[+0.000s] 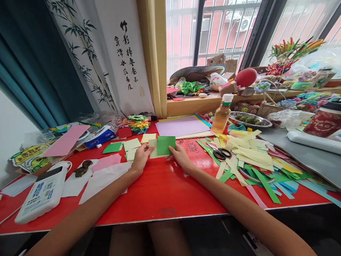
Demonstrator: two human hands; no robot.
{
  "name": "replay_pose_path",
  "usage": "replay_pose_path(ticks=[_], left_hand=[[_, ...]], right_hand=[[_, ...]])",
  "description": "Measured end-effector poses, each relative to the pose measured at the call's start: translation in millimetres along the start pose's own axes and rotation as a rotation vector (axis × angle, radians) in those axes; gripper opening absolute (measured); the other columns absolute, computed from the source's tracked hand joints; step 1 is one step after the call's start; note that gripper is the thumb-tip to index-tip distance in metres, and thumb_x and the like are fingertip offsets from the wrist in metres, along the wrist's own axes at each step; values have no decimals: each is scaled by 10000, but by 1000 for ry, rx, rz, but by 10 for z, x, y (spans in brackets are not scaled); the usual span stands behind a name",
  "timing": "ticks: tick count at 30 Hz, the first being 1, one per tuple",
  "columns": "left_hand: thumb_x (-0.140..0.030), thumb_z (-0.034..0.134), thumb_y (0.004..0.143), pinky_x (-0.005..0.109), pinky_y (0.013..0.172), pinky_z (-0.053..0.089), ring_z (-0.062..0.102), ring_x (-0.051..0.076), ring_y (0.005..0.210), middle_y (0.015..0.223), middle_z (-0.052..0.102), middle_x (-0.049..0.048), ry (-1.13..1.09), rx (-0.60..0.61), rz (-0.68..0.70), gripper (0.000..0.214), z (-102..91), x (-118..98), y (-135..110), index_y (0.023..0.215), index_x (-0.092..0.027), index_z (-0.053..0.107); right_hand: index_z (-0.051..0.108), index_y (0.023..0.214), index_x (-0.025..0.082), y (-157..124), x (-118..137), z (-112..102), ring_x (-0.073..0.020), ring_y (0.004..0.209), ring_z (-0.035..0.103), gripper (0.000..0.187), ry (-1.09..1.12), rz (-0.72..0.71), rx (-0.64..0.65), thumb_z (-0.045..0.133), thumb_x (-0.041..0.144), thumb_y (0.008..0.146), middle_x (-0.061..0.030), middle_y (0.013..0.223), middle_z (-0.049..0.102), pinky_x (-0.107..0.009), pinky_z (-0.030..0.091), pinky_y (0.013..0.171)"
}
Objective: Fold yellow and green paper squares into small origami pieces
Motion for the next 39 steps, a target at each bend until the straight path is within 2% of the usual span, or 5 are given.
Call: replay_pose_path(ticks=[9, 18, 27, 33, 39], left_hand=[[-444, 474, 796, 213, 518, 341, 456, 113, 546, 566, 495, -20, 76, -7, 14, 317, -1, -67, -26, 632, -173, 489], [-437, 451, 812, 215, 494, 300, 386, 98, 460, 456, 397, -53, 174, 108, 37, 339, 100, -137, -90, 590, -182, 436], [-316, 495, 799, 228, 563, 387, 503, 122, 547, 634, 571, -5, 251, 125, 65, 182, 133, -115, -66, 859, -187, 610], [-226, 476, 817, 253, 655, 422, 527, 111, 627, 982, 579, 37, 333, 58, 135, 365, 112, -195, -96, 1181, -242, 465], [-166, 406, 841, 289, 772, 418, 547, 170, 786, 952, 599, 36, 464, 134, 297, 385, 181, -357, -153, 1208, -257, 476]], right_hand=[[552, 1058, 191, 25, -56, 23, -169, 661, 628, 295, -63, -40, 54, 495, 348, 815, -64, 997, 615, -326, 543, 597], [448, 1068, 200, 25, 29, 25, -170, 985, 525, 261, -212, -221, 10, 447, 328, 841, -54, 1071, 556, -340, 418, 899], [353, 1049, 209, -1, 72, 19, -163, 1015, 499, 243, -248, -224, -55, 442, 283, 835, -67, 1079, 504, -314, 412, 890], [296, 1196, 218, -54, 126, 88, -172, 1087, 465, 378, -288, -223, -15, 421, 273, 844, -78, 1157, 474, -327, 396, 919], [275, 1173, 189, -73, 132, 110, -188, 1030, 477, 387, -388, -208, -15, 434, 246, 825, -89, 1106, 462, -346, 388, 909]])
Point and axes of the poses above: each hand's wrist, its own y-axis towards the middle knuckle, its own z-axis out of the palm, x = y × z, the point moved 7 cm from there along y, towards the middle knuckle
